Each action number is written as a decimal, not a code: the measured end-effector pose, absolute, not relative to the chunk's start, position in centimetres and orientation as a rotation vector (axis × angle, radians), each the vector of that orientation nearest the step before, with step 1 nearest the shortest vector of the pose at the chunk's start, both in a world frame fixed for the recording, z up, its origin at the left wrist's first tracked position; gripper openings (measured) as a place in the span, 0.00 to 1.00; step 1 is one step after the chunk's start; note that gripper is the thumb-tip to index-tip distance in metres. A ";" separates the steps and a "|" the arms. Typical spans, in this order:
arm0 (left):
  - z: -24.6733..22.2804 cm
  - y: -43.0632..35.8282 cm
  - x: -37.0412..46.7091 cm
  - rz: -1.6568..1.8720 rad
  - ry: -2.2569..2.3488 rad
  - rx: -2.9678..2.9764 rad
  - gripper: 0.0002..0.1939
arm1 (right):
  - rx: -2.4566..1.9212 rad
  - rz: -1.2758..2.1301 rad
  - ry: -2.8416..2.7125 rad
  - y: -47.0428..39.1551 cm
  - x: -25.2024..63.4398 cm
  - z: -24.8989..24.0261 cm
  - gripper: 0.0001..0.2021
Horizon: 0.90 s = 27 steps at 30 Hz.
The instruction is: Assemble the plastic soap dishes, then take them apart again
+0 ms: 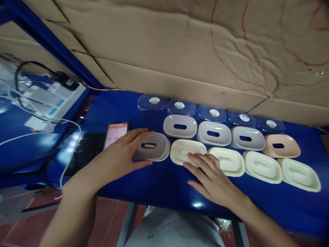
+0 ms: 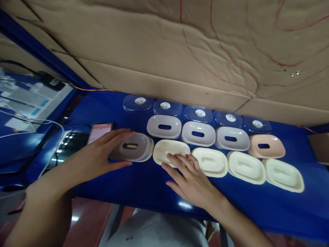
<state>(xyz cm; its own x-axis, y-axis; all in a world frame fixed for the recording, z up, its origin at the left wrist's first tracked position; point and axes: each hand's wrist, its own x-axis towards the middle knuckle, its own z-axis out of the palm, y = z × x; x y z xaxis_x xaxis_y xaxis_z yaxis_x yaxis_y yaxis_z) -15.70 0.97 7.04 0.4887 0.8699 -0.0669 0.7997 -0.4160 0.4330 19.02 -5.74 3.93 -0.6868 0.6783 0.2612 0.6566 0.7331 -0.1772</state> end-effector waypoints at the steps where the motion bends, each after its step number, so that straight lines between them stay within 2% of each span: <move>1: 7.0 1.0 -15.7 0.226 1.382 2.324 0.42 | -1.046 0.097 -2.633 -5.8 19.0 4.0 0.21; 8: 6.0 1.2 -15.3 0.118 1.356 2.345 0.42 | -1.033 0.076 -2.641 -6.1 18.9 3.8 0.21; 13: 6.5 1.6 -16.0 0.079 1.332 2.353 0.49 | -1.015 0.095 -2.639 -6.3 19.0 3.4 0.22; 17: 7.7 6.1 -16.3 0.211 1.376 2.494 0.41 | -1.011 0.125 -2.651 -6.3 18.9 3.0 0.23; 21: 6.7 13.4 -16.0 0.230 1.445 2.582 0.39 | -1.006 0.147 -2.651 -6.2 19.0 2.8 0.23; 27: 3.4 17.9 -16.0 0.168 1.536 2.464 0.42 | -1.026 0.152 -2.624 -6.0 19.3 2.5 0.24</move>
<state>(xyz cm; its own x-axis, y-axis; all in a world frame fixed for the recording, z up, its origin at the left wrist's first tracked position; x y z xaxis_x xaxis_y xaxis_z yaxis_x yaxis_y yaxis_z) -16.02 17.91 3.39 0.4434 0.8959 -0.0255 0.8692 -0.4229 0.2561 19.34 -6.02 2.48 -0.6915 0.6760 0.2546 0.6421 0.7367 -0.2120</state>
